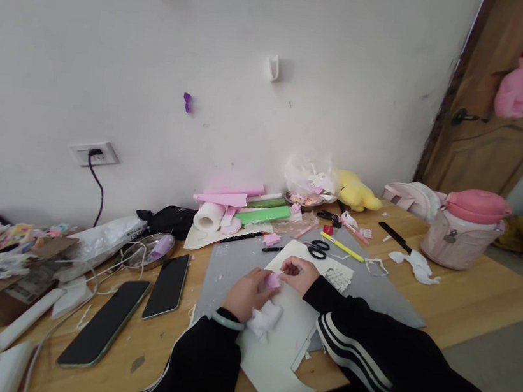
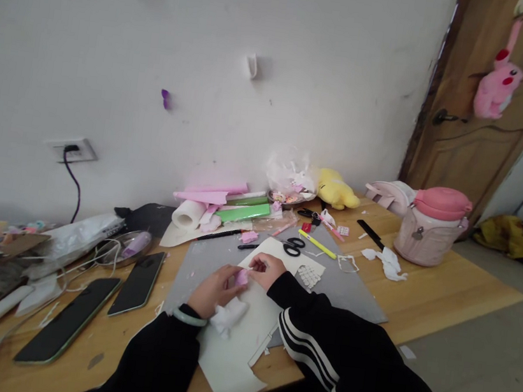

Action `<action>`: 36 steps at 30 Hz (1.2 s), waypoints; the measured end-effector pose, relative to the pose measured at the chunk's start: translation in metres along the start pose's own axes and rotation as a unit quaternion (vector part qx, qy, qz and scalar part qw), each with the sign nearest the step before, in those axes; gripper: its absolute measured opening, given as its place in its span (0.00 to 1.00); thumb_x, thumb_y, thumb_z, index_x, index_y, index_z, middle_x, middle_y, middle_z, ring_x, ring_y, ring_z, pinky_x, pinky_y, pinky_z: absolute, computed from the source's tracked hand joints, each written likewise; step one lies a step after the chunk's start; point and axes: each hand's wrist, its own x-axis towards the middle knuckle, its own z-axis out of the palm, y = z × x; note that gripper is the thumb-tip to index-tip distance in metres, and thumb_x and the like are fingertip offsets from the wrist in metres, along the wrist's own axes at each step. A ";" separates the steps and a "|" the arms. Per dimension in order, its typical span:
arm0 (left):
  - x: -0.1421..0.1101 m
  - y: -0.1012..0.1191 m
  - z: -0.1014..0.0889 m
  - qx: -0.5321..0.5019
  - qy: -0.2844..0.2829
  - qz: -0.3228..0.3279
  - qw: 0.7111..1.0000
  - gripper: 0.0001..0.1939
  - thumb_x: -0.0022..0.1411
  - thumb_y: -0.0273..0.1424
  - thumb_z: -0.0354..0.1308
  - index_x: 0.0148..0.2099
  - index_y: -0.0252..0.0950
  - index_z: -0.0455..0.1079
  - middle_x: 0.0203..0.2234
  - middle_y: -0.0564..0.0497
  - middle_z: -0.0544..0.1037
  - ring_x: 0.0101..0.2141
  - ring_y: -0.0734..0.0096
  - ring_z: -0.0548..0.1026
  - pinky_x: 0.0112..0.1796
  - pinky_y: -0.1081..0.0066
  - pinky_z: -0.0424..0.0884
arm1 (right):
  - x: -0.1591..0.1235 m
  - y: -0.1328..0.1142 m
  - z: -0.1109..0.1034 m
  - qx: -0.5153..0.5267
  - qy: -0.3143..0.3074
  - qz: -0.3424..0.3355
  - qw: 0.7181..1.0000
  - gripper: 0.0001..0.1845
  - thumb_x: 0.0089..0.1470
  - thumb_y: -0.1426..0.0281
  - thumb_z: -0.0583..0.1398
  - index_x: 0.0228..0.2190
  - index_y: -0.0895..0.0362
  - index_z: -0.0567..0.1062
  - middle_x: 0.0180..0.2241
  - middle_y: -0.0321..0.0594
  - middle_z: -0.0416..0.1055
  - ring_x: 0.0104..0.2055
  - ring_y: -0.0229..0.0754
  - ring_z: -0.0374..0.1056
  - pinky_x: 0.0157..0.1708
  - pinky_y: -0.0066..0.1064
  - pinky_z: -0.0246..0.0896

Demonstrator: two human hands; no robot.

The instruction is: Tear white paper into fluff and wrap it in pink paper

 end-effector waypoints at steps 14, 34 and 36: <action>0.000 0.001 -0.001 -0.009 -0.001 0.000 1.000 0.16 0.53 0.36 0.50 0.43 0.36 0.64 0.33 0.49 0.70 0.34 0.68 0.69 0.35 0.73 0.64 | -0.004 0.001 0.004 -0.027 -0.012 -0.083 0.996 0.05 0.38 0.77 0.54 0.24 0.58 0.67 0.22 0.34 0.67 0.23 0.32 0.62 0.23 0.24 0.59; -0.001 0.003 -0.001 -0.015 0.010 -0.026 0.999 0.16 0.52 0.36 0.50 0.43 0.34 0.64 0.35 0.47 0.71 0.34 0.67 0.69 0.34 0.71 0.64 | -0.001 0.008 -0.006 -0.157 0.007 -0.240 0.958 0.21 0.29 0.85 0.48 0.20 0.55 0.74 0.29 0.39 0.67 0.34 0.41 0.59 0.37 0.35 0.58; 0.000 0.002 0.000 -0.015 0.014 -0.018 1.000 0.16 0.52 0.36 0.50 0.43 0.35 0.64 0.35 0.47 0.71 0.34 0.67 0.69 0.35 0.71 0.64 | -0.001 0.008 -0.006 -0.159 -0.003 -0.245 0.956 0.21 0.29 0.85 0.48 0.20 0.55 0.74 0.30 0.39 0.67 0.34 0.41 0.59 0.37 0.35 0.58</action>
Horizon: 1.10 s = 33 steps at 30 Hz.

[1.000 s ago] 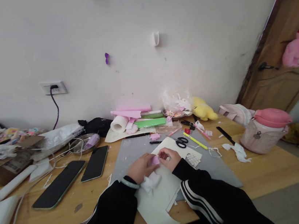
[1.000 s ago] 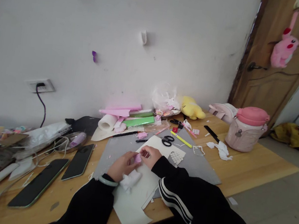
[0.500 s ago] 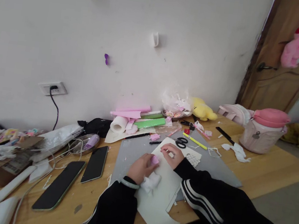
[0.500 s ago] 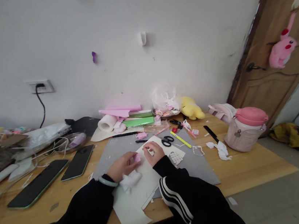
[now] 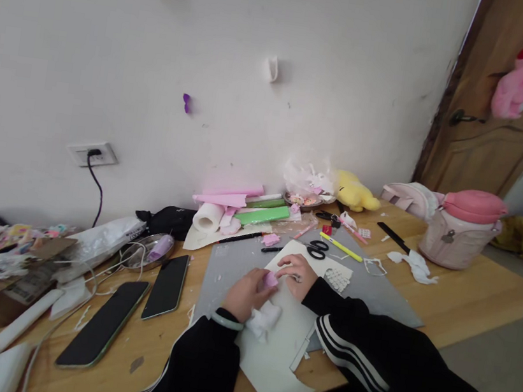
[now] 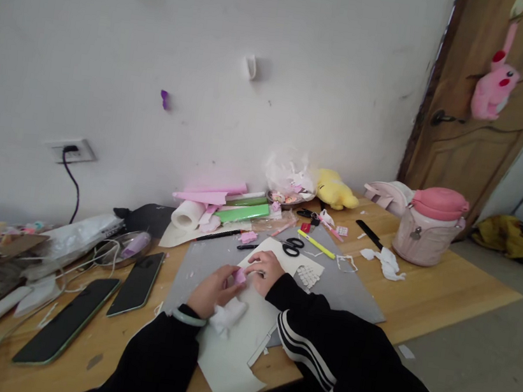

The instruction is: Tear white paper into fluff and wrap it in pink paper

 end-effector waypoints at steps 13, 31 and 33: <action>0.002 -0.002 0.000 0.004 -0.017 0.019 1.000 0.14 0.53 0.33 0.51 0.43 0.35 0.65 0.32 0.49 0.70 0.33 0.70 0.69 0.35 0.73 0.63 | -0.011 0.012 0.023 -0.021 -0.033 -0.036 0.999 0.19 0.27 0.82 0.50 0.23 0.57 0.73 0.31 0.42 0.66 0.33 0.43 0.58 0.33 0.37 0.58; 0.000 0.003 -0.003 -0.006 -0.017 -0.015 1.000 0.14 0.53 0.35 0.50 0.42 0.35 0.64 0.34 0.48 0.71 0.35 0.68 0.68 0.36 0.72 0.63 | -0.001 -0.003 0.004 0.044 -0.024 0.067 0.997 0.20 0.30 0.87 0.47 0.20 0.56 0.73 0.30 0.39 0.63 0.34 0.39 0.61 0.37 0.32 0.57; 0.000 0.002 -0.002 -0.007 -0.014 0.003 1.000 0.14 0.53 0.35 0.49 0.42 0.36 0.64 0.34 0.49 0.71 0.34 0.69 0.68 0.36 0.72 0.62 | -0.005 0.002 0.010 0.034 -0.042 0.051 0.997 0.20 0.30 0.86 0.48 0.22 0.56 0.73 0.31 0.40 0.63 0.35 0.39 0.60 0.38 0.33 0.57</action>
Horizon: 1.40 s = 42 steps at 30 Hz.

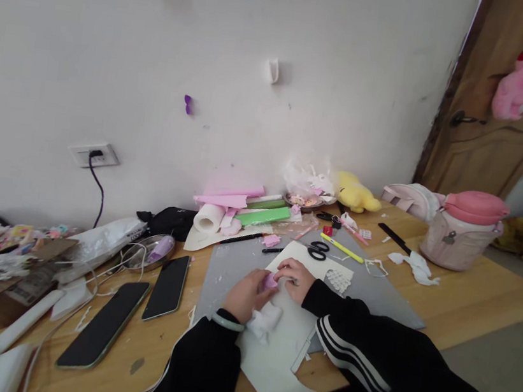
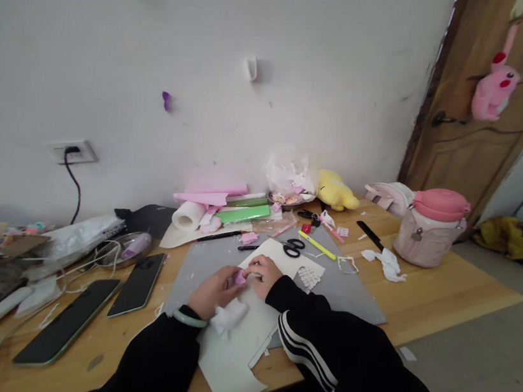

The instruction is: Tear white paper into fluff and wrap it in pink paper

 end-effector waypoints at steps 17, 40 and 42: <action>0.001 -0.001 0.001 -0.010 -0.006 -0.003 1.000 0.15 0.52 0.33 0.51 0.43 0.35 0.63 0.35 0.48 0.70 0.36 0.69 0.68 0.38 0.72 0.63 | 0.000 -0.002 0.005 0.010 -0.013 -0.013 1.000 0.10 0.37 0.80 0.54 0.24 0.57 0.71 0.30 0.41 0.65 0.34 0.40 0.63 0.36 0.33 0.60; 0.003 -0.003 0.000 -0.215 0.156 -0.108 0.958 0.05 0.53 0.29 0.43 0.26 0.37 0.54 0.19 0.56 0.61 0.22 0.74 0.62 0.25 0.75 0.58 | 0.009 0.005 -0.005 -0.008 0.055 0.219 0.974 0.09 0.32 0.77 0.58 0.21 0.57 0.64 0.22 0.35 0.64 0.26 0.37 0.61 0.29 0.31 0.59; 0.004 -0.002 0.003 -0.251 0.165 -0.097 0.949 0.05 0.55 0.31 0.41 0.28 0.37 0.54 0.20 0.57 0.60 0.20 0.76 0.61 0.23 0.77 0.59 | 0.008 0.007 -0.003 -0.040 0.062 0.198 0.977 0.11 0.29 0.79 0.59 0.22 0.57 0.65 0.26 0.38 0.65 0.31 0.41 0.62 0.34 0.36 0.58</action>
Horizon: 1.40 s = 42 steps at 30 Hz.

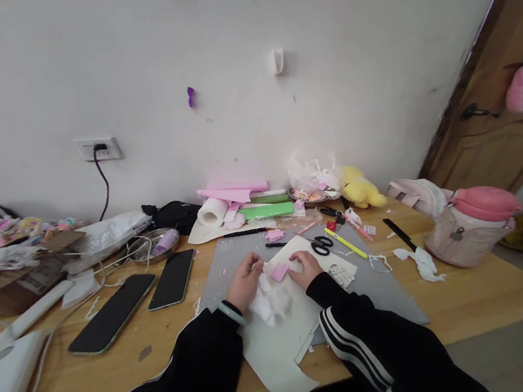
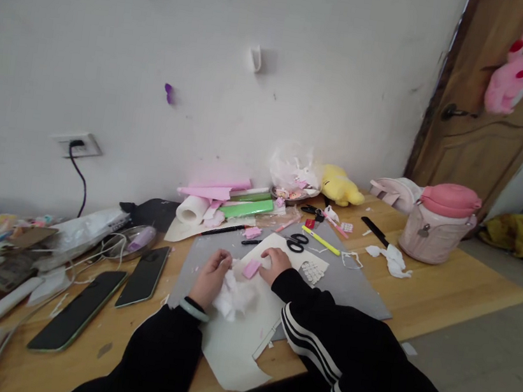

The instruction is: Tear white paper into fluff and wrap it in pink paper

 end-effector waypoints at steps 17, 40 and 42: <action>-0.010 -0.002 0.007 -0.068 -0.059 0.058 0.994 0.11 0.57 0.39 0.43 0.30 0.37 0.56 0.16 0.60 0.55 0.18 0.78 0.55 0.20 0.77 0.55 | -0.018 -0.020 0.015 0.106 -0.001 -0.215 0.971 0.05 0.33 0.78 0.59 0.16 0.57 0.68 0.30 0.41 0.66 0.34 0.40 0.62 0.35 0.33 0.58; -0.013 0.006 0.005 0.007 -0.100 0.098 0.990 0.09 0.60 0.34 0.39 0.32 0.37 0.55 0.22 0.56 0.61 0.26 0.74 0.62 0.28 0.74 0.58 | -0.019 -0.025 0.010 0.087 -0.011 -0.209 0.974 0.08 0.29 0.82 0.56 0.14 0.57 0.64 0.29 0.39 0.67 0.31 0.39 0.62 0.34 0.31 0.58; -0.013 0.007 0.004 0.009 -0.103 0.097 0.990 0.09 0.60 0.34 0.39 0.32 0.37 0.56 0.22 0.56 0.61 0.26 0.74 0.62 0.28 0.74 0.58 | -0.019 -0.026 0.009 0.087 -0.019 -0.205 0.975 0.09 0.29 0.83 0.55 0.13 0.57 0.63 0.29 0.39 0.67 0.31 0.39 0.62 0.33 0.32 0.58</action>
